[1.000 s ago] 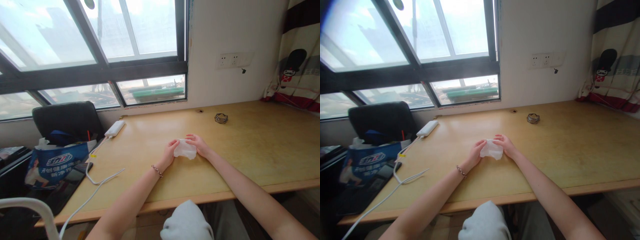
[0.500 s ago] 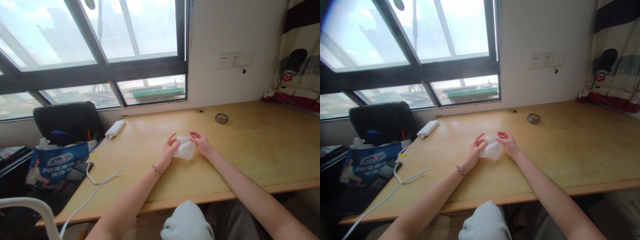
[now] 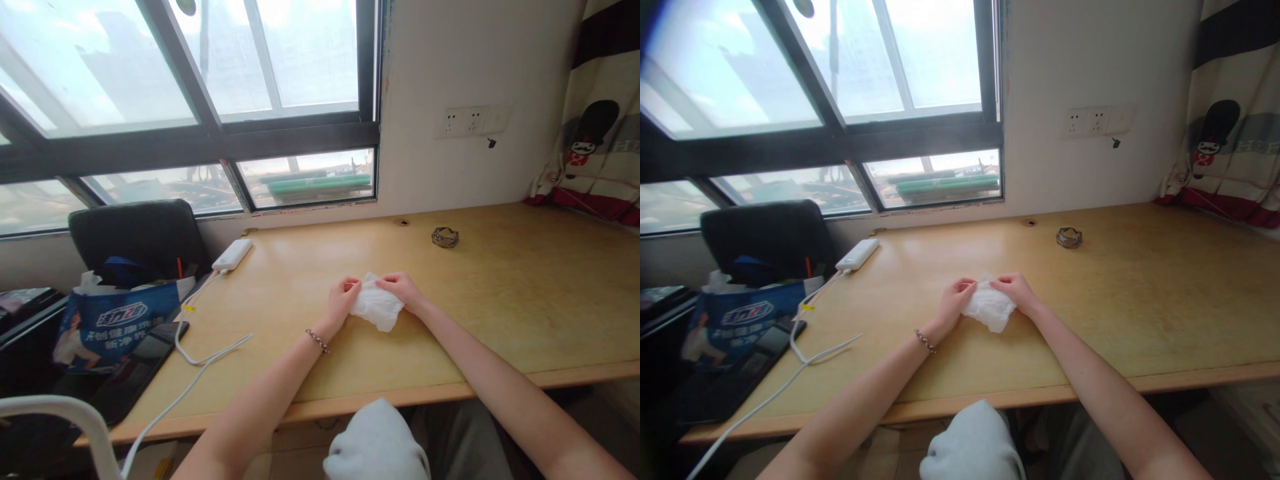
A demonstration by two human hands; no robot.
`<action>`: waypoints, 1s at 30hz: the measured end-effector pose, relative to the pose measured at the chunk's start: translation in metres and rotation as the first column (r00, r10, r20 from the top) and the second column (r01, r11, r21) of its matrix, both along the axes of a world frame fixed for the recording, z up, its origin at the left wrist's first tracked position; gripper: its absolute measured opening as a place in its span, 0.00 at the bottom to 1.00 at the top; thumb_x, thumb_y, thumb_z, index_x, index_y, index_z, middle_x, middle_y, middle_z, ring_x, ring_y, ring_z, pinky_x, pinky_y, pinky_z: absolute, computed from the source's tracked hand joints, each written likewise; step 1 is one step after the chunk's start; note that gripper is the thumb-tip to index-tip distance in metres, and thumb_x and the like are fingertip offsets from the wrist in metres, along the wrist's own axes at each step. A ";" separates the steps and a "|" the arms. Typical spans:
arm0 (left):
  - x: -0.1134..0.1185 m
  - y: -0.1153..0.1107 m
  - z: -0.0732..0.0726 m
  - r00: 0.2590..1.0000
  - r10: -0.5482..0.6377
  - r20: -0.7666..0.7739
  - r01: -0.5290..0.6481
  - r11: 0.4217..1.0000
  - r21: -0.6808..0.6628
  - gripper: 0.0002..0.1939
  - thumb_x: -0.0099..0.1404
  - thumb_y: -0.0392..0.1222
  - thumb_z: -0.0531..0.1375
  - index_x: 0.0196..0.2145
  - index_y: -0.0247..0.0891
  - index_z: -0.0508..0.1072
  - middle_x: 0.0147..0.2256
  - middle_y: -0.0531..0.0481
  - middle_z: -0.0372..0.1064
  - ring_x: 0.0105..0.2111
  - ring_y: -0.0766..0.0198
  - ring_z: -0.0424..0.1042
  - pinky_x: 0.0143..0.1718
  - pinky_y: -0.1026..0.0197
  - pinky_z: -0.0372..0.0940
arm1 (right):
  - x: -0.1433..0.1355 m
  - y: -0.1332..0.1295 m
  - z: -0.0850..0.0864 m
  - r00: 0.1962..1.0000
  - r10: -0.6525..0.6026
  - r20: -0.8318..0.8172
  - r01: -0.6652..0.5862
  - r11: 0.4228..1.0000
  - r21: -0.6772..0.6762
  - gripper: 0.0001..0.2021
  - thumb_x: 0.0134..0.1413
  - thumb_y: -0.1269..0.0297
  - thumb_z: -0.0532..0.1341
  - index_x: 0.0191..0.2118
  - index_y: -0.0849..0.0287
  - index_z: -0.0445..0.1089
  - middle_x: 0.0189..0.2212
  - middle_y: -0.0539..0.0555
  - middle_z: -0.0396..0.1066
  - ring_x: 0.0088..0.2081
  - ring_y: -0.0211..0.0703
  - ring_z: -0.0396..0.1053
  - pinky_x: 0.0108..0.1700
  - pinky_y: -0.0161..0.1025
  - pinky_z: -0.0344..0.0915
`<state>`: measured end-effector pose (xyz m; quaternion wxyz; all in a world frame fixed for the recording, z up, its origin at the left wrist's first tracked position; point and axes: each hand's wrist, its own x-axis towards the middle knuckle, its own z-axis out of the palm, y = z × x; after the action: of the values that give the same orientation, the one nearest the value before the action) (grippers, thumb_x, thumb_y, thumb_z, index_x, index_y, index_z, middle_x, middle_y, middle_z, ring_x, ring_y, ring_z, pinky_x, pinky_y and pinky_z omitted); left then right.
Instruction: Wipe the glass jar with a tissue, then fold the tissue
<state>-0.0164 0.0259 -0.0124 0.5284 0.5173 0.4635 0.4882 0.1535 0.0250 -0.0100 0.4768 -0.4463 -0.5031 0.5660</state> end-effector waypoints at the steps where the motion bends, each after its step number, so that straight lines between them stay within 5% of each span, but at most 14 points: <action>1: -0.001 0.001 -0.001 1.000 0.015 -0.004 -0.015 1.000 0.002 0.12 0.48 0.45 0.62 0.27 0.34 0.71 0.21 0.50 0.69 0.20 0.67 0.65 0.19 0.68 0.55 | 0.000 0.000 0.000 1.000 -0.011 -0.005 0.011 1.000 0.008 0.13 0.34 0.56 0.65 0.22 0.62 0.72 0.17 0.50 0.68 0.18 0.35 0.61 0.19 0.32 0.53; 5: -0.001 -0.001 0.003 0.996 0.013 0.083 -0.013 1.000 -0.007 0.14 0.49 0.47 0.61 0.30 0.33 0.70 0.24 0.49 0.69 0.22 0.67 0.66 0.20 0.68 0.57 | -0.001 0.001 -0.001 0.996 -0.079 -0.030 0.081 0.995 0.052 0.12 0.35 0.56 0.65 0.22 0.61 0.71 0.18 0.50 0.68 0.18 0.37 0.62 0.20 0.33 0.54; 9: 0.001 -0.006 0.008 0.979 -0.126 0.160 0.141 0.986 -0.087 0.21 0.47 0.48 0.63 0.37 0.33 0.69 0.27 0.46 0.69 0.22 0.66 0.67 0.21 0.67 0.60 | 0.002 0.007 -0.003 0.974 -0.202 -0.099 0.211 0.974 0.086 0.13 0.35 0.54 0.65 0.23 0.60 0.71 0.20 0.50 0.69 0.20 0.39 0.63 0.22 0.35 0.57; 13: -0.001 -0.004 0.005 0.961 -0.201 0.188 0.222 0.970 -0.095 0.20 0.45 0.46 0.64 0.34 0.30 0.71 0.28 0.44 0.70 0.23 0.66 0.67 0.23 0.65 0.61 | 0.005 0.010 -0.003 0.952 -0.257 -0.168 0.273 0.959 0.081 0.12 0.35 0.54 0.65 0.23 0.59 0.71 0.20 0.49 0.70 0.20 0.40 0.64 0.23 0.36 0.59; 19: -0.005 0.003 0.002 0.939 -0.085 0.334 0.117 0.990 -0.078 0.17 0.50 0.46 0.62 0.34 0.31 0.72 0.32 0.43 0.70 0.28 0.65 0.69 0.29 0.65 0.63 | 0.004 0.009 -0.002 0.938 -0.269 -0.218 0.292 0.953 0.081 0.13 0.35 0.54 0.65 0.24 0.60 0.71 0.20 0.50 0.70 0.21 0.40 0.65 0.24 0.36 0.60; 25: 0.002 -0.005 0.006 0.872 -0.258 0.416 0.333 0.936 -0.117 0.20 0.50 0.46 0.62 0.40 0.31 0.70 0.36 0.41 0.70 0.33 0.62 0.69 0.33 0.62 0.64 | 0.001 0.007 0.002 0.940 -0.241 -0.240 0.268 0.960 0.085 0.13 0.35 0.55 0.65 0.25 0.61 0.71 0.21 0.50 0.71 0.21 0.39 0.65 0.23 0.35 0.60; 30: 0.000 -0.003 0.004 0.911 -0.232 0.340 0.297 0.943 -0.153 0.17 0.46 0.43 0.64 0.32 0.29 0.72 0.30 0.42 0.71 0.27 0.64 0.69 0.30 0.63 0.63 | 0.001 0.008 0.001 0.935 -0.247 -0.254 0.274 0.958 0.080 0.13 0.35 0.56 0.65 0.25 0.61 0.71 0.21 0.50 0.71 0.22 0.39 0.66 0.24 0.35 0.62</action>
<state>-0.0160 0.0225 -0.0087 0.7071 0.4340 0.3447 0.4391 0.1547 0.0328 -0.0092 0.6301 -0.4088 -0.4091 0.5181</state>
